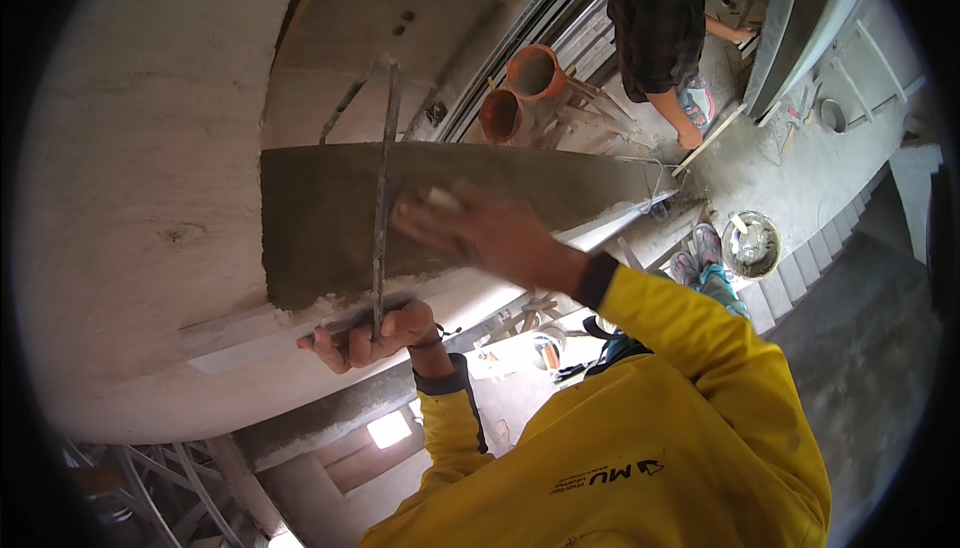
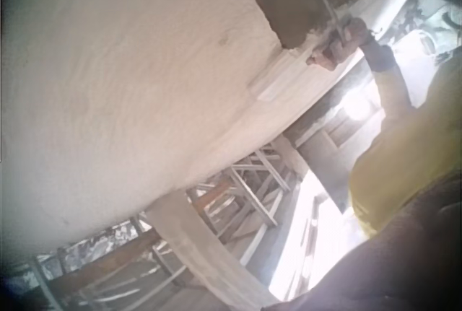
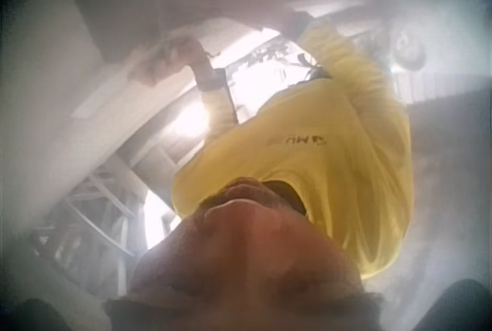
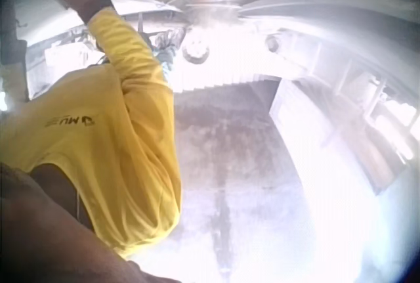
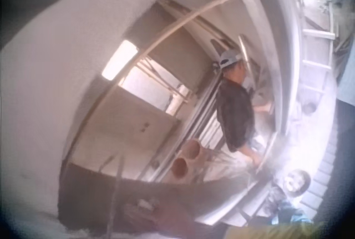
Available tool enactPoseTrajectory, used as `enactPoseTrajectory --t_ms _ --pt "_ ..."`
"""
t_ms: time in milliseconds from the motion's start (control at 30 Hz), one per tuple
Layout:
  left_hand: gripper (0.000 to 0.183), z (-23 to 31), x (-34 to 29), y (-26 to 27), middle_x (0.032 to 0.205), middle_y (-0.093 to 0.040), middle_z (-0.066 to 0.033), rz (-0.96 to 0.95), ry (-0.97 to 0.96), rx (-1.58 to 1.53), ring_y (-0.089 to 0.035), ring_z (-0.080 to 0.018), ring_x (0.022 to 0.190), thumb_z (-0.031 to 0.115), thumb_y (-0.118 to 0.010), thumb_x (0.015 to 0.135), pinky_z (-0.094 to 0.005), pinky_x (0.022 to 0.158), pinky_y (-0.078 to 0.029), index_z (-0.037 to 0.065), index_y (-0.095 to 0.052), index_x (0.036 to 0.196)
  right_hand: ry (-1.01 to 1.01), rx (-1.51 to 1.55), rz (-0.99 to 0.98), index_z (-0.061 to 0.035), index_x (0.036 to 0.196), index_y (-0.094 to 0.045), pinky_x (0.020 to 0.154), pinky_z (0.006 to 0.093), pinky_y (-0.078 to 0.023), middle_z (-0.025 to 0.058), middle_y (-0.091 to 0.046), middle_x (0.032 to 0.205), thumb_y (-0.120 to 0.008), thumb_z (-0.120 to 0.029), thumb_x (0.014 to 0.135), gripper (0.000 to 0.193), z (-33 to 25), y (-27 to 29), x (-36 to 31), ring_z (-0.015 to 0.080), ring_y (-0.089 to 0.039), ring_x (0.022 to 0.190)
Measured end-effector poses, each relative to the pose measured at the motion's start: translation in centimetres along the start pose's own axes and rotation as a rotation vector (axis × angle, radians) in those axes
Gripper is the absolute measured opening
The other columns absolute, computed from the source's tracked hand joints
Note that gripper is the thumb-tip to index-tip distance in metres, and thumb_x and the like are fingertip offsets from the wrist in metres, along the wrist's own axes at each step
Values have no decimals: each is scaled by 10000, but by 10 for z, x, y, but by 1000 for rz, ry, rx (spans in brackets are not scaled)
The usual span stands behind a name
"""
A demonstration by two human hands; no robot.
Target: The person applies plaster to a ceiling using a trowel and a hawk. They repeatedly scoop plaster from the hawk and spread it onto the ceiling surface, smoothing it with the trowel. Another person is visible in the background working on a separate task.
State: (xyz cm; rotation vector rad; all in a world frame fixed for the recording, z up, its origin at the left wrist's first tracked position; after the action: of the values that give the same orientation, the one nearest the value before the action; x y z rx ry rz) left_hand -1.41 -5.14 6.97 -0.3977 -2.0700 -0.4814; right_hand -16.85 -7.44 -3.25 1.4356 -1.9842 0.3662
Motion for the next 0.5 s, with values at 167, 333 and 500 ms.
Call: enactPoseTrajectory --t_ms 167,333,500 --pt "330 5 4 -3 1351 -356 -171 16 11 7 -262 -316 1439 422 -310 1089 -606 1234 -177 105 -387 1032 -420 -26 -229 -266 1436 -519 832 432 -576 69 -626 1222 -576 -227 945 496 56 -15 -20 312 -623 1075" --pt "325 2 1 -1 1346 -352 -165 -20 10 14 -259 -317 1440 424 -312 1088 -599 1237 -173 113 -395 1040 -87 64 -4 -249 1443 -512 872 458 -555 98 -624 1228 -512 -201 976 469 11 -9 8 323 -629 1071" --pt "331 3 7 0 1338 -354 -170 -40 11 43 -263 -338 1435 428 -301 1089 -600 1238 -174 116 -387 1023 -311 -63 -115 -238 1449 -508 947 452 -530 130 -607 1267 -533 -202 962 488 80 -38 8 355 -635 1091"
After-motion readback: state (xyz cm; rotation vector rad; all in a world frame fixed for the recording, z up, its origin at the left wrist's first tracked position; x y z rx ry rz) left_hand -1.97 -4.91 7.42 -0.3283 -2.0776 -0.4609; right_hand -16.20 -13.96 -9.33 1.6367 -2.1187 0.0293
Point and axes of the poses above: each hand's wrist, its own x-axis towards the middle knuckle, its own y-axis out of the back of the hand, z = x × y, the point moved 6 cm from there along x, towards the middle knuckle
